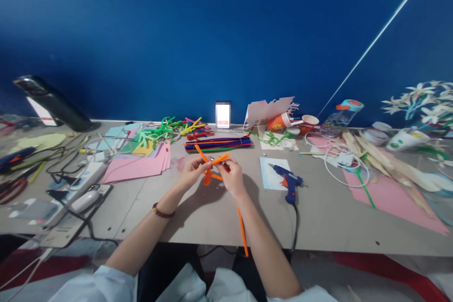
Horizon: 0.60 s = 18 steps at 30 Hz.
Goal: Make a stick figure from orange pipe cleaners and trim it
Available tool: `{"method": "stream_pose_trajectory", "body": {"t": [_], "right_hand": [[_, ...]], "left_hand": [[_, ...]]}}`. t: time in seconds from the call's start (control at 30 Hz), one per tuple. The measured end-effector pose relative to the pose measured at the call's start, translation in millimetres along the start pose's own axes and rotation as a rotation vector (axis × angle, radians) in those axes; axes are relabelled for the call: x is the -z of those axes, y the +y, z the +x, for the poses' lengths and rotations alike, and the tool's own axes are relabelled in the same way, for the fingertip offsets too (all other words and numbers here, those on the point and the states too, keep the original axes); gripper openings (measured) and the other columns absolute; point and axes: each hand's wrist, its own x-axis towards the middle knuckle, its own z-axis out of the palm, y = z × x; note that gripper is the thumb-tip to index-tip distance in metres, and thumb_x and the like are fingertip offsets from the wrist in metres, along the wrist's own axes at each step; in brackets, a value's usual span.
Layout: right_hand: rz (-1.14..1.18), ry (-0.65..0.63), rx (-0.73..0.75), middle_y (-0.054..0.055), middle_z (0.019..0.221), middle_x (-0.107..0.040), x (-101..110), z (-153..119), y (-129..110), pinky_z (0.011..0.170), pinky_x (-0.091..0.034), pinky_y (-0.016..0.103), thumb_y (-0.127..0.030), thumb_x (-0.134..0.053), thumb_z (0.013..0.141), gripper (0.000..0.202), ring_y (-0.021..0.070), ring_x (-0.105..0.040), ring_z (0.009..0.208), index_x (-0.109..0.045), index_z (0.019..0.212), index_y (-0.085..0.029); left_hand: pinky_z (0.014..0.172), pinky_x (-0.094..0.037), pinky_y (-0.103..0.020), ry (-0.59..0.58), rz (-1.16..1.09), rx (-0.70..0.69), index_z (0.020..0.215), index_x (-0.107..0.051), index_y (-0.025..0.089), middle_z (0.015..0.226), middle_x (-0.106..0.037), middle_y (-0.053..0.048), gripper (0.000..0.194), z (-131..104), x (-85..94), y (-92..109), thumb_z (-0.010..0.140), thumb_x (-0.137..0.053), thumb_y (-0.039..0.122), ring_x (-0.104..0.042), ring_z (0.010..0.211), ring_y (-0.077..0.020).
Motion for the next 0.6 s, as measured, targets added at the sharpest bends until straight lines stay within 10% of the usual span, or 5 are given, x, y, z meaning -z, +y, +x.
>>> {"method": "stream_pose_trajectory", "body": {"t": [0.33, 0.6], "right_hand": [[0.092, -0.075, 0.05, 0.003, 0.083, -0.06, 3.2, 0.1, -1.5, 0.067, -0.046, 0.027, -0.031, -0.06, 0.077, 0.013, 0.0158, -0.057, 0.075, -0.066, 0.076, -0.02], [0.087, 0.056, -0.027, 0.002, 0.079, -0.06, -0.1, 2.0, 3.9, 0.065, -0.044, 0.027, -0.036, -0.06, 0.075, 0.018, 0.0145, -0.054, 0.07, -0.062, 0.074, -0.019]], "left_hand": [[0.053, -0.039, -0.019, -0.226, -0.536, 0.461, 0.069, -0.064, 0.012, 0.063, -0.059, -0.002, 0.025, -2.0, 2.5, 0.5, 0.065, -0.073, 0.036, -0.051, 0.054, -0.0075], [0.062, -0.042, -0.025, 0.038, -0.106, 0.088, 0.079, -0.062, 0.016, 0.074, -0.061, -0.002, 0.025, -0.9, -2.8, -0.3, 0.077, -0.059, 0.04, -0.055, 0.067, -0.0129]]}}
